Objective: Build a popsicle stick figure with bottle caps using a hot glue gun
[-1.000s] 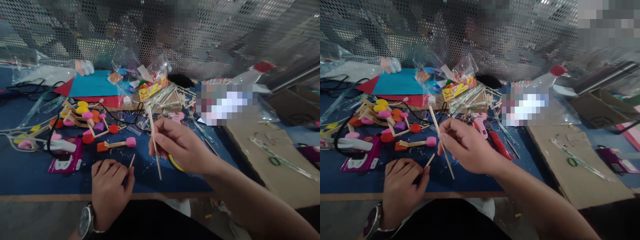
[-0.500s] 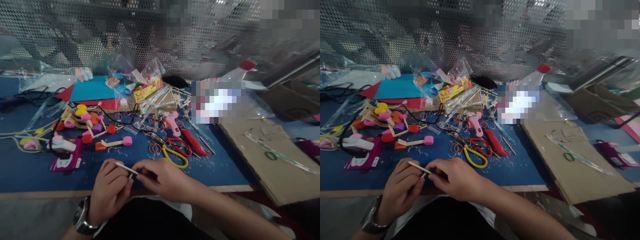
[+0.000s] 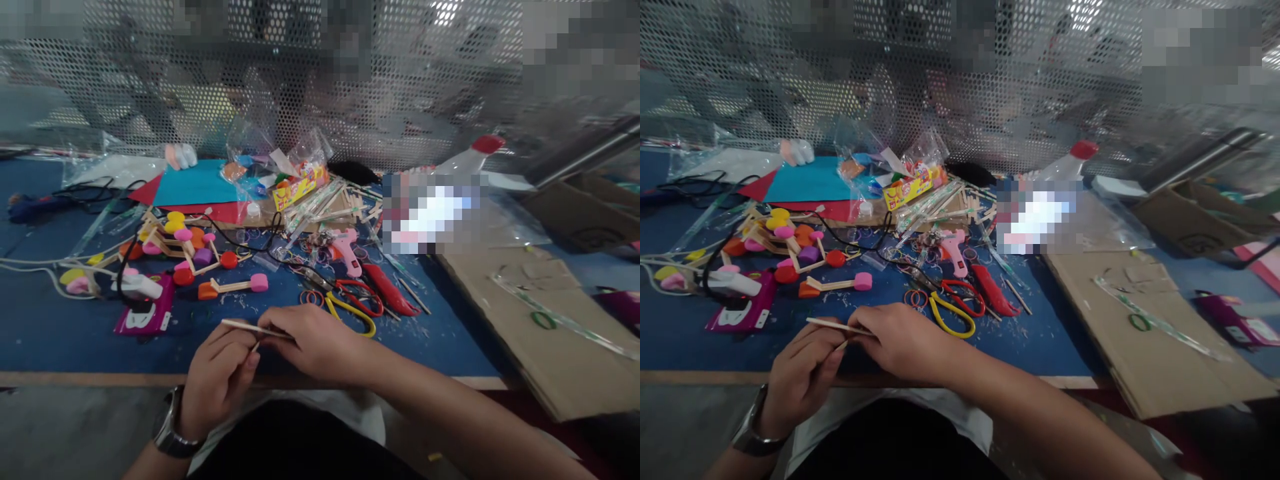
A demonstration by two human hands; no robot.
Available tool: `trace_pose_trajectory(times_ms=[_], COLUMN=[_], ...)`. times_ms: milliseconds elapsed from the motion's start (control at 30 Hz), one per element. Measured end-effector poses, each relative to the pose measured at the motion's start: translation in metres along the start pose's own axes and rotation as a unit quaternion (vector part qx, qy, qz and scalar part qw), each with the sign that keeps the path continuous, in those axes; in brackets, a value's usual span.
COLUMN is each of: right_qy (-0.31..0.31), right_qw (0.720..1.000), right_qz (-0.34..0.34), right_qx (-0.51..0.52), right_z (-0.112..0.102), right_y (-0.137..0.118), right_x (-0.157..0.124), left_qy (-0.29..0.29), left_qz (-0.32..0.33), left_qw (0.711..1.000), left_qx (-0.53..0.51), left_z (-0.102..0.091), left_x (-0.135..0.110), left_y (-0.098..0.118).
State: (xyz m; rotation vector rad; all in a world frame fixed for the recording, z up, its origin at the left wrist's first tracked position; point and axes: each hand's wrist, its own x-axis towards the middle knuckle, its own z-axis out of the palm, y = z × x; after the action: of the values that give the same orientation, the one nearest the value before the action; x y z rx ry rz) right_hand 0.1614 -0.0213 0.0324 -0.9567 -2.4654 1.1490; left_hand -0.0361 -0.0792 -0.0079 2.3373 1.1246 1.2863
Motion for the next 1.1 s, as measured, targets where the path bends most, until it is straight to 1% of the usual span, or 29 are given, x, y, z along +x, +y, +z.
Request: trace_pose_trajectory(times_ms=[100,133,233,300,333,400,467,500,567,633,700,733,767,867,933,1000,1033,1100], right_qy=[0.016,0.038,0.132,0.215,0.242,0.243,0.218,0.21,0.188,0.169,0.137,0.137,0.14,0.189,0.216,0.23,0.25,0.303], right_qw=[0.999,0.998,0.988,0.971,0.964,0.968,0.972,0.97,0.958,0.938,0.931,0.93,0.935,0.955,0.964,0.969,0.967,0.951], right_qz=[0.01,0.023,0.068,0.086,0.087,0.062,0.041,0.036,0.05,0.052,0.033,0.022,0.011,-0.003,-0.002,-0.001,0.001,0.022], right_qx=[-0.028,-0.035,-0.051,-0.06,-0.06,-0.014,0.074,0.117,0.21,0.298,0.336,0.341,0.327,0.228,0.155,0.086,0.042,-0.053], right_z=[-0.013,-0.018,-0.036,-0.043,-0.045,-0.044,-0.036,-0.031,-0.02,-0.009,-0.001,0.002,0.004,0.007,0.003,-0.005,-0.011,-0.024], right_y=[0.003,0.006,0.017,0.024,0.026,0.025,0.019,0.015,0.006,-0.001,-0.004,-0.004,-0.004,0.0,0.004,0.009,0.014,0.027], right_x=[0.003,0.005,0.011,0.014,0.014,0.012,0.007,0.004,-0.003,-0.009,-0.014,-0.016,-0.019,-0.028,-0.036,-0.047,-0.055,-0.071], left_qy=[0.002,0.001,-0.021,-0.039,-0.045,-0.053,-0.057,-0.059,-0.067,-0.079,-0.091,-0.095,-0.097,-0.091,-0.085,-0.081,-0.08,-0.077], left_qz=[-0.023,-0.028,-0.033,-0.03,-0.03,-0.032,-0.028,-0.023,-0.017,-0.014,-0.009,-0.002,0.006,0.029,0.032,0.023,0.02,0.015], left_qw=[0.999,0.999,0.999,0.998,0.998,0.998,0.998,0.998,0.998,0.997,0.996,0.995,0.995,0.995,0.995,0.995,0.996,0.996], left_qx=[-0.03,-0.037,-0.037,-0.026,-0.019,-0.007,-0.001,-0.002,-0.004,-0.003,0.007,0.013,0.019,0.032,0.041,0.045,0.044,0.044], left_z=[0.0,0.0,0.001,0.003,0.004,0.005,0.005,0.005,0.004,0.003,0.003,0.004,0.004,0.006,0.007,0.007,0.007,0.007], left_x=[0.0,0.0,0.001,0.001,0.001,0.0,0.0,0.0,0.0,0.0,0.001,0.002,0.002,0.004,0.006,0.007,0.007,0.007], left_y=[-0.003,-0.004,-0.005,-0.004,-0.004,-0.004,-0.004,-0.004,-0.004,-0.004,-0.004,-0.003,-0.003,-0.003,-0.003,-0.003,-0.003,-0.004])
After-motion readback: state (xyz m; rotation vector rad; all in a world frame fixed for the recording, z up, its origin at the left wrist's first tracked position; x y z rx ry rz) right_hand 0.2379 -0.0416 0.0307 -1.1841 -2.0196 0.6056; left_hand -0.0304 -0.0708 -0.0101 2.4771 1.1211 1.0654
